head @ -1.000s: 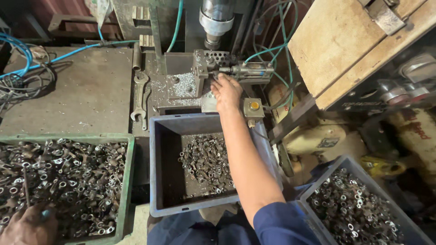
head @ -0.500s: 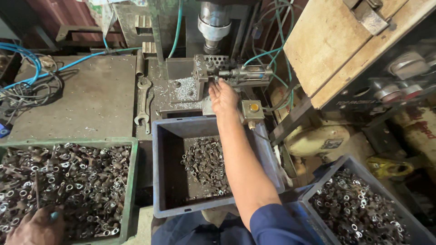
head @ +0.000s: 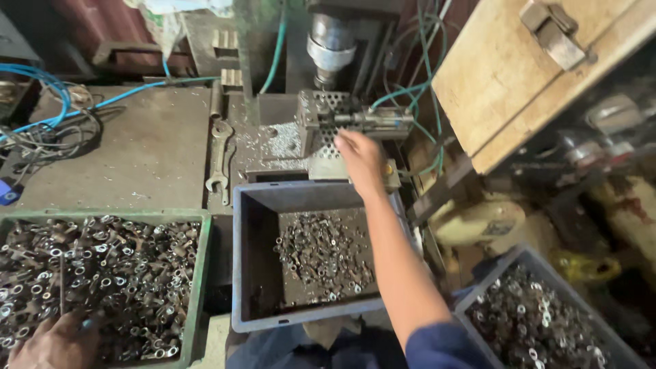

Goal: The person sits at a top facing and chamfering machine, picks small metal fittings from a bin, places them into the machine fixture, and pulls a lever to run the machine. They use a small stick to move and sort the machined fittings between bins, transferring finished pieces into side crates.

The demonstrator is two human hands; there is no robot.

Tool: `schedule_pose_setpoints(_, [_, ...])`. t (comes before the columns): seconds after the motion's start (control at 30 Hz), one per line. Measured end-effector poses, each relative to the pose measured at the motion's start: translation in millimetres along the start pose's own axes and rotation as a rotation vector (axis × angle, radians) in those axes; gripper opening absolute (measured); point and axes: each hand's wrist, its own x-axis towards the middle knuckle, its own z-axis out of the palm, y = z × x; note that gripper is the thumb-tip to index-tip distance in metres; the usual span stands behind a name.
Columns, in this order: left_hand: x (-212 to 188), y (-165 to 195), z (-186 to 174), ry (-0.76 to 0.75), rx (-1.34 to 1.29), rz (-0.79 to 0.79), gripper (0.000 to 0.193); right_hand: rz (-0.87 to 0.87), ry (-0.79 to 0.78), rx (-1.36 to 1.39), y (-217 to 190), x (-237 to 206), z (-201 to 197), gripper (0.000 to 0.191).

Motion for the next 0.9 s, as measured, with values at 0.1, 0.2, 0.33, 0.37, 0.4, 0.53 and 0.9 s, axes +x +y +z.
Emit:
schedule_pose_setpoints(0.1, [-2, 9, 2, -0.054, -0.069, -0.269, 0.042, -0.023, 0.138, -0.327, -8, -52, -47, 0.037])
schedule_pose_setpoints(0.2, [-8, 20, 0, 0.061, -0.075, -0.312, 0.037, -0.286, 0.233, -0.594, -3, -73, -79, 0.03])
schedule_pose_setpoints(0.33, [-14, 24, -7, 0.11, -0.042, -0.257, 0.034, -0.334, 0.198, -0.702, 9, -76, -87, 0.029])
schedule_pose_setpoints(0.37, [-13, 24, -8, 0.075, -0.055, -0.28, 0.033, -0.357, 0.176, -0.742, 9, -74, -87, 0.029])
schedule_pose_setpoints(0.4, [-13, 22, -8, 0.038, -0.064, -0.295, 0.033, -0.371, 0.157, -0.783, 8, -74, -89, 0.03])
schedule_pose_setpoints(0.53, [-11, 18, -8, 0.004, -0.179, -0.268, 0.026, -0.41, -0.008, -0.881, -10, -86, -111, 0.039])
schedule_pose_setpoints(0.9, [-20, 164, -128, 0.109, -1.216, -0.346, 0.025, 0.056, -0.542, 0.182, -22, -244, -14, 0.042])
